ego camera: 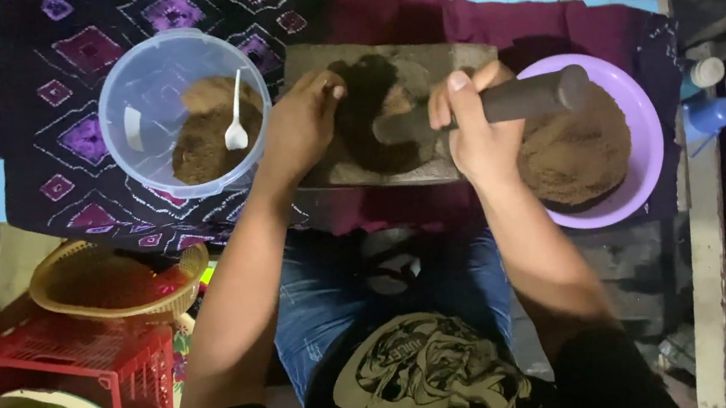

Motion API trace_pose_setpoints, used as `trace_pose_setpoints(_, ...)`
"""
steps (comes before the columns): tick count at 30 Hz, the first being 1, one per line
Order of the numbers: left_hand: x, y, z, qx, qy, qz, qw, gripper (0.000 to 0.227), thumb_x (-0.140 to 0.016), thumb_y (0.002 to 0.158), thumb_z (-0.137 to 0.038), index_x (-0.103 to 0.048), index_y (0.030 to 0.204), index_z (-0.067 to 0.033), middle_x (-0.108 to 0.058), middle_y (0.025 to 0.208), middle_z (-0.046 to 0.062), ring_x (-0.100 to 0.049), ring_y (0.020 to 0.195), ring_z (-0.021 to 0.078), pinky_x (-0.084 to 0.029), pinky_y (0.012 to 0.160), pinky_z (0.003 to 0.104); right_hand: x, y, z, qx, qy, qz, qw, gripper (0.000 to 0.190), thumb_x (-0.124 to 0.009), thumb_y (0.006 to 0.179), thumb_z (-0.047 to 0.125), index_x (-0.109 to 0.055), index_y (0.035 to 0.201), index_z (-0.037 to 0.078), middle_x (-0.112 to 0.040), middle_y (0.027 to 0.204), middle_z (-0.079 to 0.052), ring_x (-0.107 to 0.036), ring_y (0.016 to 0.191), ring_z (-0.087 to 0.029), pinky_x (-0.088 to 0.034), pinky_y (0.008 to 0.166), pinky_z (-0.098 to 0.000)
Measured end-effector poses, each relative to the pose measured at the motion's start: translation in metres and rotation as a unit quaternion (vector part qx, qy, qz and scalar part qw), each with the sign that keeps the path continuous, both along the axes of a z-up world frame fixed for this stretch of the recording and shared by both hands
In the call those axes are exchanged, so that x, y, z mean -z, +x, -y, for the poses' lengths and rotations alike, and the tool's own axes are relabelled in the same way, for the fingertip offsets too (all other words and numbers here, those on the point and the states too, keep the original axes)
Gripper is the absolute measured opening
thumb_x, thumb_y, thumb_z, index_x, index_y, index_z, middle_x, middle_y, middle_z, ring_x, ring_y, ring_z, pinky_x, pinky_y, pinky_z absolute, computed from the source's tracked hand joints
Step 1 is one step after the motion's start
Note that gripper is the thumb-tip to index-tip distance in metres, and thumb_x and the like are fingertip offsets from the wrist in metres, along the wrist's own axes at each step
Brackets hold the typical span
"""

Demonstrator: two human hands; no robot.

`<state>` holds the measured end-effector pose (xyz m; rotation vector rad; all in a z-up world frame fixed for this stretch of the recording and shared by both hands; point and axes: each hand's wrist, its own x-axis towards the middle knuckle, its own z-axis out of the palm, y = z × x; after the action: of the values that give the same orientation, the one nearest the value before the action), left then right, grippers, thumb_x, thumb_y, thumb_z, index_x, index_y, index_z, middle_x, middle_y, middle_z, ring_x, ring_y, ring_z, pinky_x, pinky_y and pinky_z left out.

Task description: Grinding brown ingredients into a fine powder using a traditional stone mortar and pestle.

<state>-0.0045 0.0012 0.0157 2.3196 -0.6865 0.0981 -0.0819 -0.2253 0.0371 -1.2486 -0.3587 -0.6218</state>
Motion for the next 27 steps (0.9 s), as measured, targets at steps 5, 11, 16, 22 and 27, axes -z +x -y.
trace_pose_setpoints(5, -0.003, -0.003, -0.002, 0.007, -0.013, -0.008, 1.000, 0.018, -0.046, 0.111, -0.029, -0.061, 0.109, -0.0191, -0.063, 0.095, 0.014, -0.069, 0.085, 0.0446, -0.054, 0.071, 0.052, 0.042, 0.021, -0.003, 0.055, -0.115, -0.041, 0.991, 0.024, -0.062, 0.105, -0.008, -0.049, 0.091, 0.007, -0.064, 0.063, -0.011, -0.067, 0.061, -0.021, -0.054, 0.066, -0.0306)
trace_pose_setpoints(11, -0.008, -0.003, 0.000, -0.002, -0.011, 0.005, 1.000, 0.019, -0.048, 0.111, -0.028, -0.062, 0.107, -0.0158, -0.064, 0.091, 0.016, -0.068, 0.081, 0.0460, -0.053, 0.068, 0.054, 0.010, 0.005, -0.001, 0.046, -0.087, -0.040, 0.994, 0.020, -0.058, 0.109, -0.002, -0.047, 0.094, 0.007, -0.057, 0.057, -0.012, -0.062, 0.053, -0.026, -0.053, 0.064, -0.0334)
trace_pose_setpoints(16, -0.008, -0.003, 0.000, 0.007, -0.024, -0.004, 1.000, 0.021, -0.045, 0.113, -0.028, -0.062, 0.108, -0.0171, -0.063, 0.093, 0.015, -0.068, 0.079, 0.0450, -0.053, 0.066, 0.053, 0.040, 0.022, 0.007, 0.112, -0.120, -0.013, 0.986, 0.023, -0.062, 0.108, 0.002, -0.048, 0.093, 0.011, -0.066, 0.065, -0.012, -0.069, 0.063, -0.024, -0.056, 0.071, -0.0321)
trace_pose_setpoints(22, -0.015, -0.005, -0.008, 0.009, -0.081, 0.004, 0.997, 0.017, -0.046, 0.111, -0.023, -0.059, 0.106, -0.0135, -0.058, 0.094, 0.017, -0.065, 0.089, 0.0485, -0.052, 0.073, 0.052, 0.035, 0.023, -0.006, 0.042, -0.048, -0.038, 0.997, 0.020, -0.058, 0.107, -0.007, -0.050, 0.101, 0.010, -0.054, 0.054, -0.011, -0.061, 0.050, -0.024, -0.050, 0.059, -0.0304)
trace_pose_setpoints(27, -0.010, -0.005, -0.009, 0.007, -0.100, -0.026, 0.995, 0.026, -0.043, 0.112, -0.026, -0.058, 0.099, -0.0083, -0.059, 0.087, 0.026, -0.061, 0.086, 0.0558, -0.046, 0.072, 0.061, 0.032, 0.037, -0.003, 0.079, -0.079, 0.033, 0.993, 0.022, -0.056, 0.109, -0.005, -0.048, 0.097, 0.011, -0.057, 0.058, -0.011, -0.065, 0.054, -0.026, -0.053, 0.062, -0.0325)
